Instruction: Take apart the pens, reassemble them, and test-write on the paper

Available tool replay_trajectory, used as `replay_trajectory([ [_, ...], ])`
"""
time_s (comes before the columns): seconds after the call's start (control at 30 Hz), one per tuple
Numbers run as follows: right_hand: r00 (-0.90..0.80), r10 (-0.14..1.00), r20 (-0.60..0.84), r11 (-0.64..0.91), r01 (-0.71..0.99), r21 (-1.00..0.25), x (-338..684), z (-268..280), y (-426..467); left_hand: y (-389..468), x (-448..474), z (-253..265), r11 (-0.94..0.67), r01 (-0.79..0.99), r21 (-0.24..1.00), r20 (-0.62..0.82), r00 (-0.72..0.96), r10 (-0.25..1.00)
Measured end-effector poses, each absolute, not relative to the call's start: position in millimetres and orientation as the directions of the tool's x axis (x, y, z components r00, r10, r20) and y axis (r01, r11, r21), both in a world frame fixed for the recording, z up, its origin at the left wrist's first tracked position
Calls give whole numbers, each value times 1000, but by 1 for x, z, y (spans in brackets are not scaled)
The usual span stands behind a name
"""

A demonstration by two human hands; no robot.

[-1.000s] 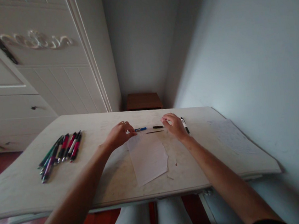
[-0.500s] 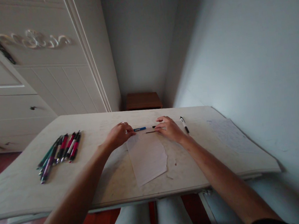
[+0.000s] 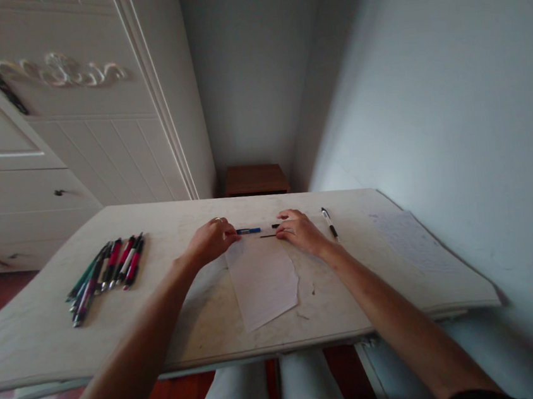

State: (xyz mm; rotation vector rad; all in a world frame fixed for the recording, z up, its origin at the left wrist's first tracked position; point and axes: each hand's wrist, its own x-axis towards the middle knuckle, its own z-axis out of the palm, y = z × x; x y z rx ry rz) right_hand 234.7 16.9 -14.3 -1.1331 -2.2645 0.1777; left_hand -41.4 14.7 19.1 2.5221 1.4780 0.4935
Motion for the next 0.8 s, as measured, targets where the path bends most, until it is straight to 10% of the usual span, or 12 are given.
replay_trajectory([
  [0.8, -367, 755, 544, 579, 762, -290, 233, -4, 14, 17, -34, 14, -581, 688, 435, 404, 427, 809],
])
